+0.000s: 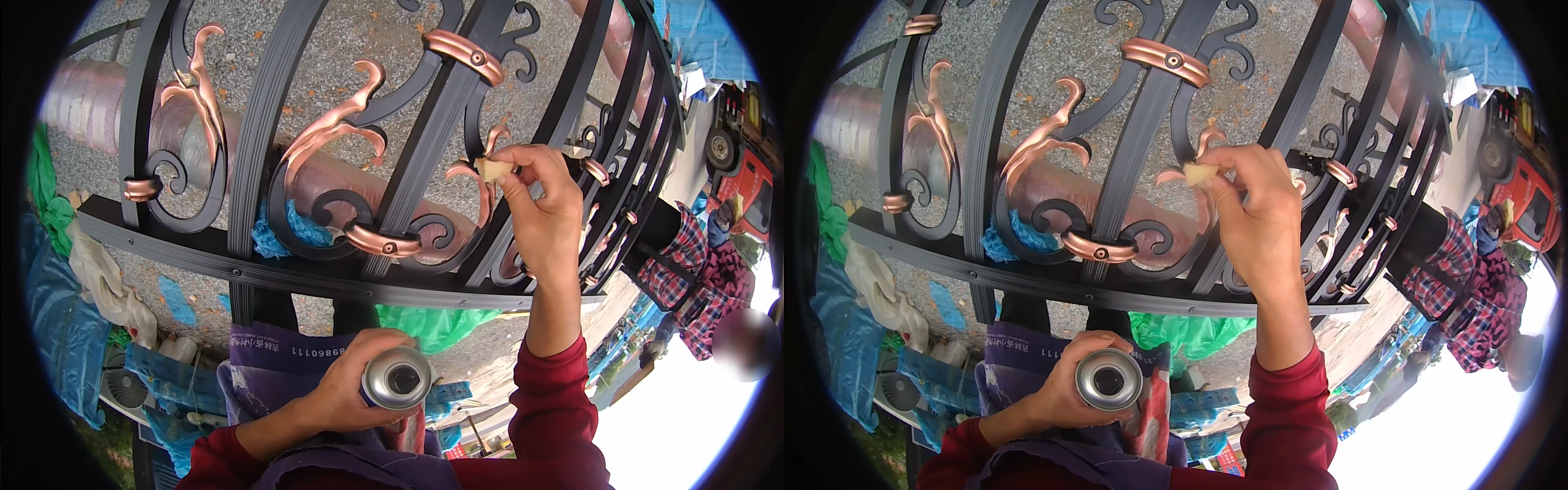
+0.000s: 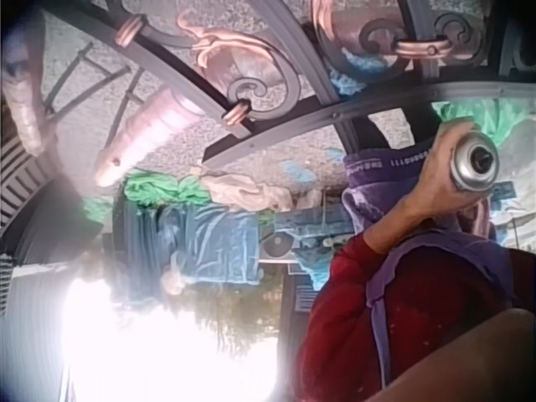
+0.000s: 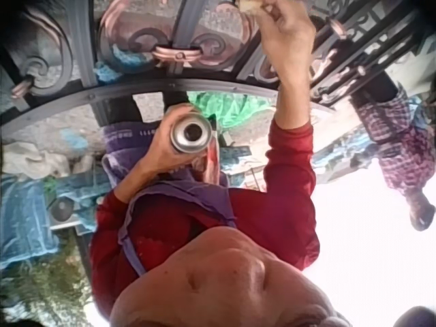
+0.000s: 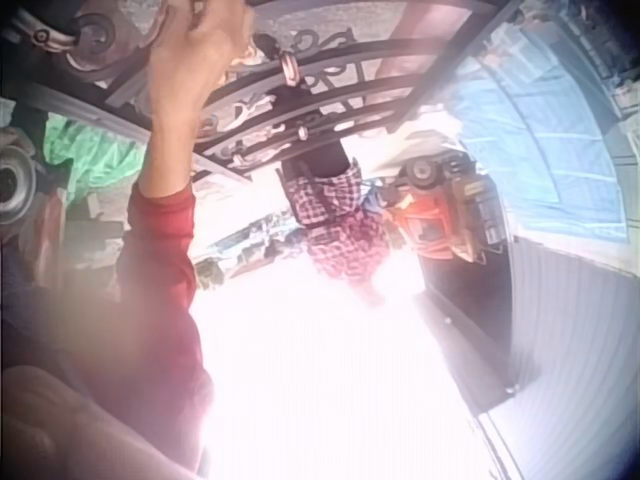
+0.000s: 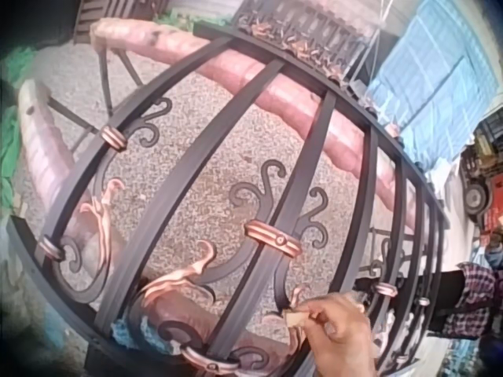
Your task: The person applies pink paint to a black metal gate using a sponge and a spray can. They wipe the sponge on a cardboard palette to load paint, then rub the sponge onto the gate's decorative elements. Later, they use a spray can to apply paint to the same gate.
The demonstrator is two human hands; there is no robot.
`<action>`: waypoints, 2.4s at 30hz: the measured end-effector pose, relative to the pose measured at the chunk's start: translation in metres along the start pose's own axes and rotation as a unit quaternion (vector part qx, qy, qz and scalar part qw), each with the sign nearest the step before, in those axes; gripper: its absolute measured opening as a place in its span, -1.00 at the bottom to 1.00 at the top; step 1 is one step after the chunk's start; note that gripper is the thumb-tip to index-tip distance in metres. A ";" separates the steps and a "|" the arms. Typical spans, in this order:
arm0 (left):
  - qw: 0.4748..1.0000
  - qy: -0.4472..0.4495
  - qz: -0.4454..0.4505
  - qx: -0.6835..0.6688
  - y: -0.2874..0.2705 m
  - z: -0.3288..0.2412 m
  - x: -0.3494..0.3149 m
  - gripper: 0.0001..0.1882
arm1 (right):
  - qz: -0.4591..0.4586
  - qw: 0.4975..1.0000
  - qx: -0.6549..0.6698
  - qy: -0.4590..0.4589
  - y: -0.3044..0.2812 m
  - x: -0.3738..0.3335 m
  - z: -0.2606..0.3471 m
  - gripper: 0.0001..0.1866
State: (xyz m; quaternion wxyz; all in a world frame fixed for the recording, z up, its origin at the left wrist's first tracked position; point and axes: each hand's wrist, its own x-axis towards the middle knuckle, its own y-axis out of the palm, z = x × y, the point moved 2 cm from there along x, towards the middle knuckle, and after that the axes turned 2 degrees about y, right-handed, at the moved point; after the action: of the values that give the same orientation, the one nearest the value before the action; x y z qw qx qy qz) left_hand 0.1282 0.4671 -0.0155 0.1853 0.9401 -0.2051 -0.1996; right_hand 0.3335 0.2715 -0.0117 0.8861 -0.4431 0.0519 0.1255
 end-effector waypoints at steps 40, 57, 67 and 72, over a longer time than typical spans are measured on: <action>0.988 0.060 -0.139 0.010 0.023 0.007 -0.045 0.01 | 0.016 0.973 0.227 -0.047 0.023 -0.006 0.031 -0.83; 0.985 0.086 -0.148 0.006 -0.003 -0.002 -0.070 -0.02 | -0.048 0.932 0.351 0.073 0.016 -0.076 0.021 -0.80; 0.991 0.039 -0.129 0.015 0.025 -0.004 -0.063 -0.04 | -0.034 0.934 0.355 -0.001 0.009 -0.065 0.047 -0.85; 0.986 0.050 -0.156 -0.013 0.026 0.007 -0.068 -0.03 | 0.029 0.957 0.268 -0.107 0.059 0.026 0.128 -0.80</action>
State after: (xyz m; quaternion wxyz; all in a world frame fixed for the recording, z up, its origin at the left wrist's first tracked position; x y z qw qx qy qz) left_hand 0.0601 0.4749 0.0102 0.1743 0.9668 -0.0435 -0.1819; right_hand 0.3407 0.4119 0.0145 0.9686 -0.1721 0.0014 0.1795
